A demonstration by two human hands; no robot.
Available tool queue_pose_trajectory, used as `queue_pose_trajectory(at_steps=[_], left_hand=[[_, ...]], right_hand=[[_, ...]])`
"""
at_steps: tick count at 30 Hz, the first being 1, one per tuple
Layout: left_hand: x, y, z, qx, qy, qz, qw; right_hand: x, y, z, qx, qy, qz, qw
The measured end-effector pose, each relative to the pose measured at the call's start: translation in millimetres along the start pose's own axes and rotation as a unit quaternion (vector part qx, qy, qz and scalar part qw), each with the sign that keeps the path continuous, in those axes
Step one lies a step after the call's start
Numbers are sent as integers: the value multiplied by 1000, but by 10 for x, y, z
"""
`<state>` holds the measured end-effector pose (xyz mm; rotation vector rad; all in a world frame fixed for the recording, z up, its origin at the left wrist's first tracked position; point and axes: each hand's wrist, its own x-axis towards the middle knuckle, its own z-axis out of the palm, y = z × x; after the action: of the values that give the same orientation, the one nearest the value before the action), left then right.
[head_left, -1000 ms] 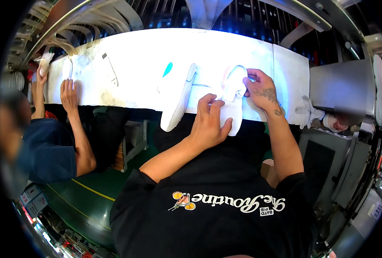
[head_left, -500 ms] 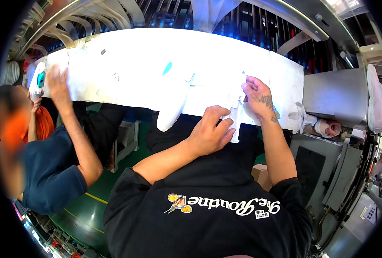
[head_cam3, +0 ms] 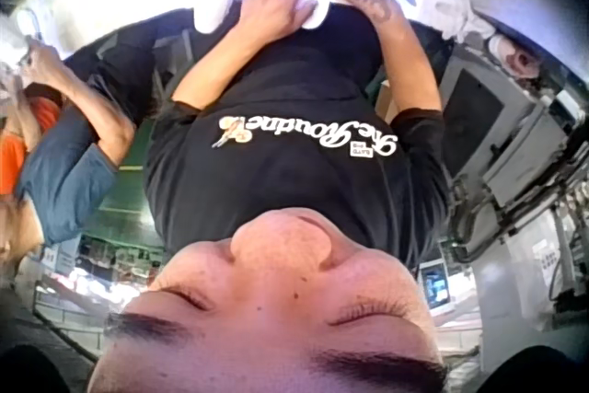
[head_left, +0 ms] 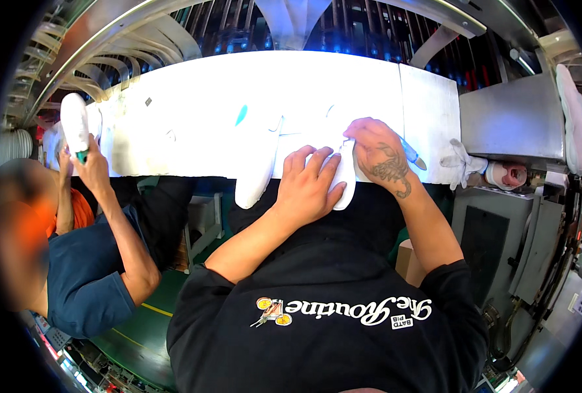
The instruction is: The person assembles a white sneaker by hand, inserting a teal insole into the shoe and pressing down on the upper to shape it. They then use a blue utility knife to trim excess material from the shoe's opening and continue to adjust the fit of the components.
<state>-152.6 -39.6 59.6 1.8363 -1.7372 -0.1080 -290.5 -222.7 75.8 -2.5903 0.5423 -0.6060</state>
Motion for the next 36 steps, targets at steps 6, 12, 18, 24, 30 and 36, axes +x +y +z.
queue_pose_trajectory(at_steps=[6, 12, 18, 24, 30, 36], left_hand=[[54, -17, -3, 25, -52, -26, 998], [20, 83, -43, 68, -54, -27, 996], [5, 81, -53, 79, -73, -27, 994], [82, 53, -241, 57, -108, -12, 992], [433, -368, -743, 191, -50, -32, 980], [812, -600, -693, 312, -141, -25, 939]], right_hand=[[-46, -49, -97, -55, -104, -4, 993], [208, 1, -6, -73, -73, -25, 994], [260, -97, 42, -118, -175, 57, 976], [307, -231, -18, -117, -193, 60, 972], [-106, 11, -6, 107, -83, 126, 983], [-407, 56, 240, 58, -33, 50, 997]])
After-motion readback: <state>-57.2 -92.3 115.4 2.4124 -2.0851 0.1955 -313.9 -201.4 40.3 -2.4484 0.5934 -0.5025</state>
